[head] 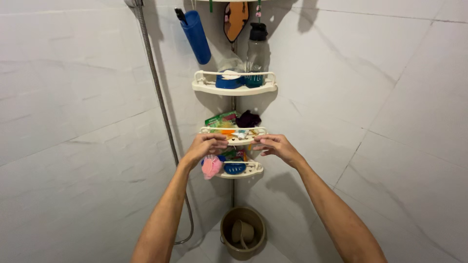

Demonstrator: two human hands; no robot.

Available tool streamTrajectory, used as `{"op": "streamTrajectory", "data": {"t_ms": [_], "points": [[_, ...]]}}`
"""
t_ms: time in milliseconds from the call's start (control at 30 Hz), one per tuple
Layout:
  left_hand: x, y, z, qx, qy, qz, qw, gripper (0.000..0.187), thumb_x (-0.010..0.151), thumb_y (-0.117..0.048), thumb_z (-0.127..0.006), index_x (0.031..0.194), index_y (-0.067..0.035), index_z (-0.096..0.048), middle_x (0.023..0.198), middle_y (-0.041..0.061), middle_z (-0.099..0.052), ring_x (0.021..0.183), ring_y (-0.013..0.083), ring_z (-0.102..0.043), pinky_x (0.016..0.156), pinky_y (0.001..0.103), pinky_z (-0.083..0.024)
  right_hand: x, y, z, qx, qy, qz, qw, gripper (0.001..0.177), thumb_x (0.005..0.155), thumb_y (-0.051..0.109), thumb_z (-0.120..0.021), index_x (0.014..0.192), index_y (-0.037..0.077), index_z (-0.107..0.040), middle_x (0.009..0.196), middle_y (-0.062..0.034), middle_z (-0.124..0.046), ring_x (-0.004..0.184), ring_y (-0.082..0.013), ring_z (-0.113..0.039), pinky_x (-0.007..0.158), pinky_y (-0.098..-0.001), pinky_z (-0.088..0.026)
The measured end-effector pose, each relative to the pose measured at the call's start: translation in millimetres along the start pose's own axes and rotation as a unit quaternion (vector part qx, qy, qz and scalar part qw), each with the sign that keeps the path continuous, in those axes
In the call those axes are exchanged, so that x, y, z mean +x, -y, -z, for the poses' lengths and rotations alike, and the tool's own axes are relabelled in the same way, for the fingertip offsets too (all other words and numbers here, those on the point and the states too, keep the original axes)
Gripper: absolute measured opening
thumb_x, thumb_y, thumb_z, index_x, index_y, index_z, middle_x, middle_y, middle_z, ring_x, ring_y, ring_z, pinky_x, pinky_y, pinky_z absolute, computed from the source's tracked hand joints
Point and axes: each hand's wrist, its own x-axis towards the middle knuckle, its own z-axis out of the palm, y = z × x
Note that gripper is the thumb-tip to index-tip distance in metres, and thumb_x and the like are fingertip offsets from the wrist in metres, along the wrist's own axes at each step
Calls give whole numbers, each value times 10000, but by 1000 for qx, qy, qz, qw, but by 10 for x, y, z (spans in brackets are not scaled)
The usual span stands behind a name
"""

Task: The person removes various toiletries and personal items from a corner shower shelf and places them on the toilet tank and seat. Items handled include a water bottle, a blue cup with toothbrushes, a soap dish, a green packet, a dark cloth, an orange sponge, a toothpaste tube, a razor, a pink loofah, and a pair of scissors. The person then wipes the empty shelf tiers with the dark cloth.

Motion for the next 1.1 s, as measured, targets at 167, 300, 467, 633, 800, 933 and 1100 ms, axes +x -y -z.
{"op": "streamTrajectory", "data": {"t_ms": [167, 300, 467, 633, 800, 933, 1100], "points": [[-76, -67, -6, 25, -6, 4, 1000, 356, 958, 7, -468, 1238, 39, -685, 1127, 153, -772, 1010, 210, -756, 792, 286, -606, 15, 75, -57, 3, 13, 4, 1000, 414, 992, 257, -598, 1311, 0, -663, 1249, -123, -744, 1089, -231, -742, 848, -375, -611], [-111, -65, -1, 39, -13, -3, 999, 364, 956, 13, -458, 1237, 35, -688, 1120, 143, -777, 1002, 193, -758, 778, 275, -602, 23, 115, -112, 7, 20, 6, 1000, 398, 992, 239, -611, 1301, -3, -671, 1251, -124, -743, 1086, -229, -745, 843, -359, -604], [-110, -31, -19, 18, 7, -28, 999, 350, 955, 20, -476, 1229, 42, -694, 1109, 154, -775, 994, 211, -763, 768, 284, -590, 31, 168, -185, -13, 16, -4, 1000, 392, 978, 246, -625, 1291, 17, -687, 1237, -120, -755, 1055, -219, -756, 828, -337, -613], [-146, -79, -59, 27, 7, -20, 999, 349, 964, 0, -475, 1236, 22, -692, 1119, 142, -772, 1006, 209, -763, 809, 288, -607, 27, 177, -213, -2, 25, -2, 1000, 397, 971, 250, -635, 1292, 23, -687, 1240, -118, -753, 1053, -214, -757, 828, -332, -607], [-164, -129, -106, 37, -1, -8, 999, 352, 968, -24, -462, 1241, 12, -681, 1143, 131, -773, 1027, 203, -766, 841, 293, -606, 25, 182, -206, -24, 16, -1, 1000, 401, 971, 262, -627, 1292, 30, -688, 1236, -111, -757, 1051, -211, -761, 832, -333, -610], [-104, -97, -134, 27, 7, -16, 999, 342, 965, -21, -483, 1241, 22, -682, 1139, 140, -772, 1024, 204, -758, 834, 299, -598, 27, 183, -199, -26, 9, 0, 1000, 397, 968, 260, -628, 1285, 30, -691, 1228, -116, -760, 1051, -213, -763, 838, -345, -618], [-7, 9, -118, 26, 10, -16, 999, 330, 967, -26, -507, 1240, 29, -684, 1138, 142, -769, 1007, 198, -751, 831, 303, -603, 31, 150, -191, -14, 8, -2, 1000, 393, 971, 255, -629, 1283, 24, -690, 1225, -122, -759, 1056, -221, -759, 852, -360, -621]]}}
